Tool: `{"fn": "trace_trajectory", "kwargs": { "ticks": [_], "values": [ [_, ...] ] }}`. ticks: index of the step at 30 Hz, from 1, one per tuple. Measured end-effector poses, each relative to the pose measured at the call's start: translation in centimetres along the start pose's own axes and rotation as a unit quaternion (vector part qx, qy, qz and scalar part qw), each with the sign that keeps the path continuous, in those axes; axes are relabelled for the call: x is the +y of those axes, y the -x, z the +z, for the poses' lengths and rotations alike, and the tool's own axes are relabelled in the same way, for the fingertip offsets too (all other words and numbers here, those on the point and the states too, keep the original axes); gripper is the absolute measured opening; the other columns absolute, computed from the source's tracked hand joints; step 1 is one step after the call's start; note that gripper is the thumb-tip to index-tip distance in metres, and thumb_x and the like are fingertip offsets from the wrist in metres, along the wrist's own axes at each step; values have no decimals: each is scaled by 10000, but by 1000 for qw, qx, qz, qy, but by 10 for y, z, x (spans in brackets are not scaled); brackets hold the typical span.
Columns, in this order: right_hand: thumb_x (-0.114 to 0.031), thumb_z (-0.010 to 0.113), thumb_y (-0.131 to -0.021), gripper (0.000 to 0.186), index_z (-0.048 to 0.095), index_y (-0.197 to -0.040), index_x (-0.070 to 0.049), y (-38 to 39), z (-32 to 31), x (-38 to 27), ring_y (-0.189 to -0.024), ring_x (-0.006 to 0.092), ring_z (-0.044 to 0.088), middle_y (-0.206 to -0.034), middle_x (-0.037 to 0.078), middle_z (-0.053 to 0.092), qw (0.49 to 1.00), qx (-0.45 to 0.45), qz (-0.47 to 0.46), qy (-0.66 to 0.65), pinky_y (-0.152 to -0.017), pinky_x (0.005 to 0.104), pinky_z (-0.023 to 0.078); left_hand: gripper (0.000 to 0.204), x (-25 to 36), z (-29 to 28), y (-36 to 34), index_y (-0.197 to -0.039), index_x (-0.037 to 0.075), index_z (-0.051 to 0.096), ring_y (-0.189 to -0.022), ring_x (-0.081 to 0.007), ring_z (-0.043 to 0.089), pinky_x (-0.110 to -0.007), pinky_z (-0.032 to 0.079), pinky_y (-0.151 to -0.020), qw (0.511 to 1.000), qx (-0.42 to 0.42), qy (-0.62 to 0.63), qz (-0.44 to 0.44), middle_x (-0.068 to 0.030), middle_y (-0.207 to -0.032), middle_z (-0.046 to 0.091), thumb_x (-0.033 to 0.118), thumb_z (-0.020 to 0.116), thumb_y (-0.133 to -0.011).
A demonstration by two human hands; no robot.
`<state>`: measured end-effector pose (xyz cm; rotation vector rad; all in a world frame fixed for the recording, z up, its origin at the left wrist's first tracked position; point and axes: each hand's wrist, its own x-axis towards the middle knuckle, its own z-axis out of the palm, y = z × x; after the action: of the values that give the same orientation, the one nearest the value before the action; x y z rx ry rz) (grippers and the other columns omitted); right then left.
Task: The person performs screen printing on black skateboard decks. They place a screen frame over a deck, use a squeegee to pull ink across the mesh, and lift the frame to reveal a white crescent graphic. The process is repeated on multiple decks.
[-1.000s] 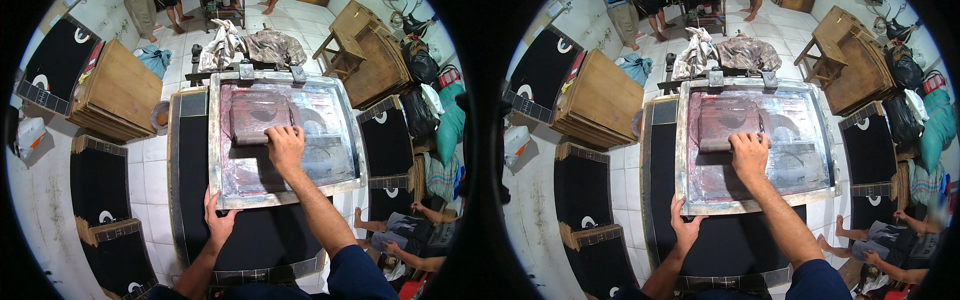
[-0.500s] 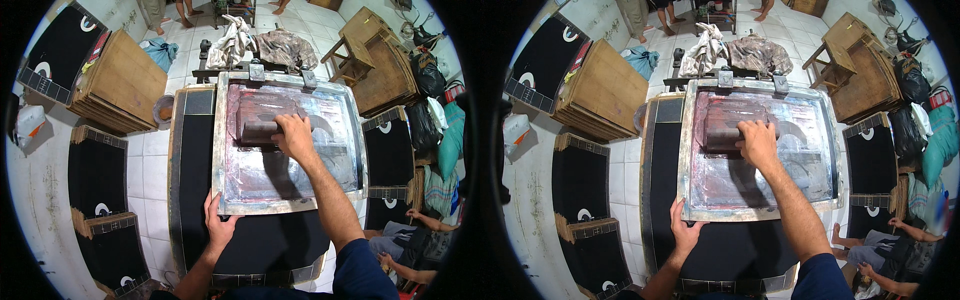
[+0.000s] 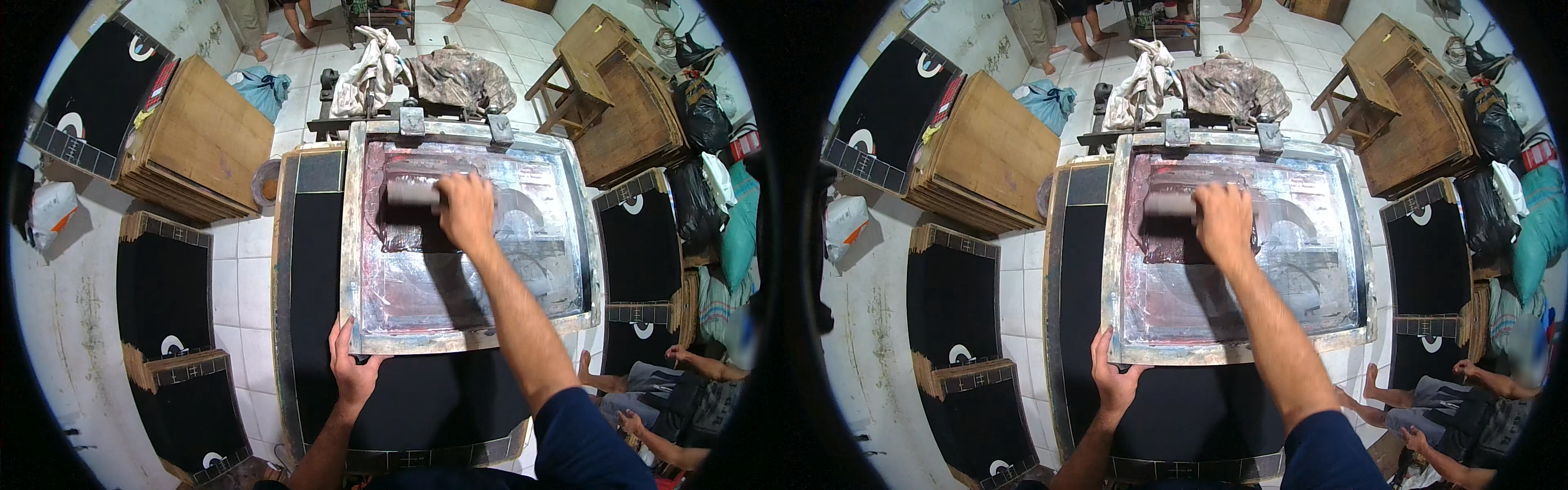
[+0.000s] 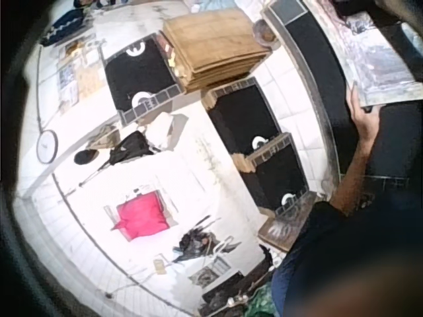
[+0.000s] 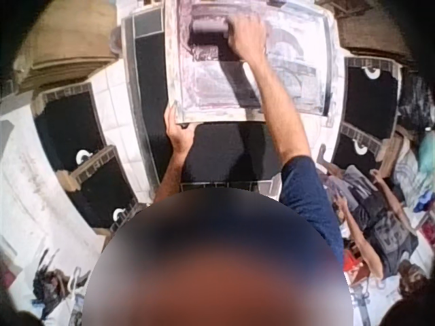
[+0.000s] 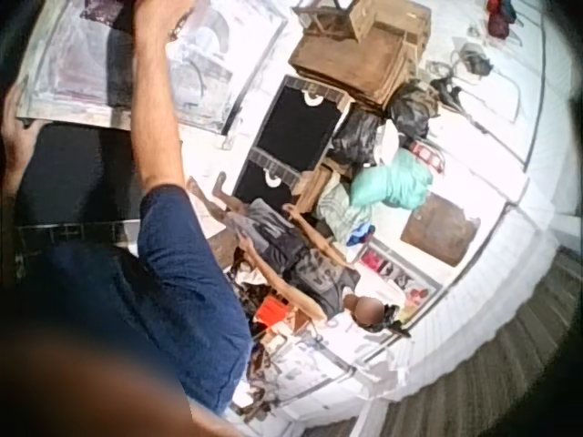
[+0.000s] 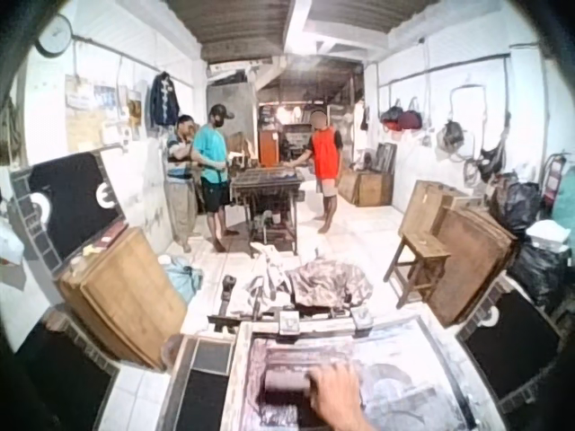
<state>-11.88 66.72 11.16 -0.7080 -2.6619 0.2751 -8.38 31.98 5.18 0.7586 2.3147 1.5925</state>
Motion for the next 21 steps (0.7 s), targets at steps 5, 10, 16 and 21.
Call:
{"fn": "trace_trajectory", "kwargs": {
  "ticks": [5, 10, 16, 21],
  "values": [
    [-20, 794, -739, 360, 751, -1072, -150, 82, -21, -29, -1065, 291, 610, -1032, 44, 691, 997, 72, 16, -30, -974, 474, 423, 981, 2, 0, -2, -1527, -37, 445, -1370, -289, 549, -414, 550, -1118, 999, 9, 36, -4, -171, -1553, 428, -60, 951, -687],
    [-5, 720, -696, 468, 760, -1133, -168, 136, -63, -61, -1091, 280, 592, -1065, 5, 686, 979, 197, 22, -41, -1043, 499, 385, 1001, 28, -12, -6, -1539, -6, 468, -1389, -308, 545, -425, 538, -1118, 999, 19, 47, -5, -177, -1566, 449, -54, 956, -666],
    [-56, 649, -734, 421, 773, -1125, -152, 135, -147, -105, -1090, 302, 600, -1071, 38, 695, 941, 335, -37, -17, -1037, 516, 389, 1077, 139, -50, -54, -1610, 16, 364, -1305, -267, 603, -383, 553, -1050, 975, 33, 209, 63, -216, -1565, 481, 27, 969, -719],
    [-35, 723, -810, 382, 723, -1180, -134, 25, -229, -106, -1094, 321, 619, -1079, 77, 711, 923, 378, -67, 32, -1024, 487, 396, 1305, 158, -111, -100, -1707, 110, 13, -730, -96, 635, -264, 574, -669, 973, 80, 181, 116, -319, -1585, 432, 136, 954, -802]
  ]
}}
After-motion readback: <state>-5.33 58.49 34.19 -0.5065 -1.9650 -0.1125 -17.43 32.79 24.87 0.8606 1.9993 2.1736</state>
